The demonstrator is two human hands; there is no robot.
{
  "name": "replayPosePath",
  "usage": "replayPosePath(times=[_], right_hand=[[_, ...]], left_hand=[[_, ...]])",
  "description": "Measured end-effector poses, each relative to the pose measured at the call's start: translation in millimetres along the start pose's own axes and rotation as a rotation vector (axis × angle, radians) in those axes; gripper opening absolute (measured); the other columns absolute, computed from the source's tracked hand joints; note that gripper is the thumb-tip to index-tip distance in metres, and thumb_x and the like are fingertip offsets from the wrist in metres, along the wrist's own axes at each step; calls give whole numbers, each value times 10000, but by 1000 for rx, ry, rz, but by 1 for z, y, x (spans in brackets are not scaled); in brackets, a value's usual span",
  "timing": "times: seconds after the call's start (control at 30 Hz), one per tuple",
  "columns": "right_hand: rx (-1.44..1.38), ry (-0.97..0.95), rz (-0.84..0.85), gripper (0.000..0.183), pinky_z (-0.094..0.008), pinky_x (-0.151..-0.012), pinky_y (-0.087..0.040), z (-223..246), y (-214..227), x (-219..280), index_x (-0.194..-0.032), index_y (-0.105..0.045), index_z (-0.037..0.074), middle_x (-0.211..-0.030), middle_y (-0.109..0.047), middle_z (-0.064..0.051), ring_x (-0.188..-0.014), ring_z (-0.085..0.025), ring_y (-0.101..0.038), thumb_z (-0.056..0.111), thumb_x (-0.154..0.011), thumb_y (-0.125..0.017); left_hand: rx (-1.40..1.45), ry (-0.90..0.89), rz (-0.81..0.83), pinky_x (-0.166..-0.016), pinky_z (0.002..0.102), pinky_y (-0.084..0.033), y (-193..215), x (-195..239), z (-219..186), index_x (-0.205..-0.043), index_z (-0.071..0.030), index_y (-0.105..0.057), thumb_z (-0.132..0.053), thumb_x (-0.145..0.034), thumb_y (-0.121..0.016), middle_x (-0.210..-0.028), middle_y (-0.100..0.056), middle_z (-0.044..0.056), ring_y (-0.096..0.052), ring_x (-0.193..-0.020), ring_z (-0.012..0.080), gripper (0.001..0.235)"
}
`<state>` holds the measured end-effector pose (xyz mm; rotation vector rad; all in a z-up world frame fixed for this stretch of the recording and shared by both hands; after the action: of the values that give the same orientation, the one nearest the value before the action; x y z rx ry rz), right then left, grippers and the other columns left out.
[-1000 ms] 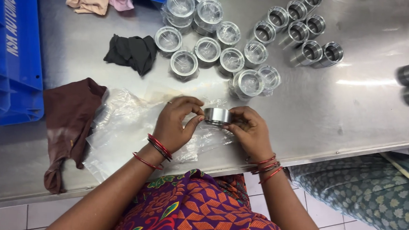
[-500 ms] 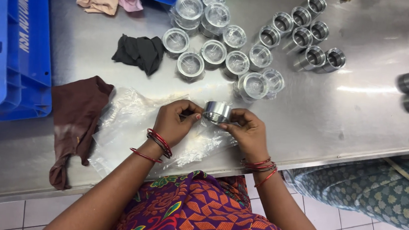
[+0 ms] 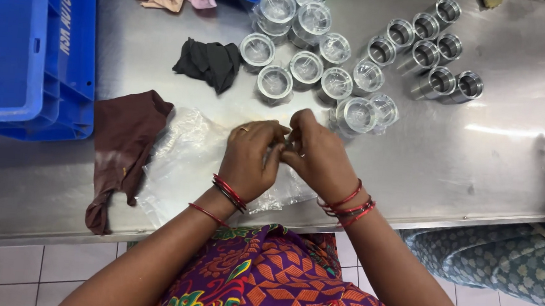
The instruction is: Placing metal rings into plastic bags and organizing them on an assembly table.
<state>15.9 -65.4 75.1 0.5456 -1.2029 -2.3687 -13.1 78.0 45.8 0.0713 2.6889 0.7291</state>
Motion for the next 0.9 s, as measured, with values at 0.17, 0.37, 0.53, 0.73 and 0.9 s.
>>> replayPosePath(times=[0.17, 0.37, 0.53, 0.73, 0.9], right_hand=[[-388, 51, -145, 718, -325, -799, -576, -29, -4, 15, -1220, -483, 47, -1150, -585, -81, -946, -180, -644, 171, -702, -963], [-658, -219, -62, 1007, -312, -815, -545, -61, -36, 37, -1382, -379, 61, -1275, -480, -99, -1020, -184, -582, 186, -597, -996], [-707, -111, -86, 1118, -327, -898, -560, -35, -22, 14, -1525, -267, 62, -1381, -447, -121, -1117, -195, -608, 212, -654, -950], [-412, -60, -239, 446, -364, -916, -549, -52, -5, 27, -1335, -605, 56, -1205, -688, -95, -1065, -244, -701, 128, -900, -672], [-202, -145, -267, 343, -367, -837, -538, -98, -9, 50, -1152, -595, 9, -1059, -658, -109, -956, -268, -666, 169, -890, -749]], left_hand=[[50, -69, -155, -1151, 494, -314, 24, -4, -7, -1068, -75, -572, -131, -1033, -526, -1221, -704, 59, -633, -1241, 285, 81], [132, -171, -208, -1185, 469, -309, 41, -26, -36, -1079, -97, -561, -194, -1084, -491, -1255, -704, 29, -618, -1315, 247, 119], [235, -210, -99, -1189, 449, -326, 35, -34, -42, -1064, -102, -584, -211, -1082, -547, -1253, -703, 14, -608, -1350, 246, 117], [538, -185, 175, -1225, 466, -338, 11, -34, -36, -977, -85, -655, -166, -978, -703, -1470, -511, 107, -494, -1427, 321, 94], [295, -202, 285, -1122, 487, -369, -24, -29, -31, -927, -57, -720, -93, -831, -772, -1496, -452, 218, -436, -1399, 449, 115]])
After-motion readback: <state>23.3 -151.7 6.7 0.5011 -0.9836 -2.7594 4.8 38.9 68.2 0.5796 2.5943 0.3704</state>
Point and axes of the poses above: each hand's wrist, its own x-axis away from the middle knuckle, its own y-axis out of the back of the hand, z = x × y, the point moved 5 cm from there along -x, towards the middle knuckle
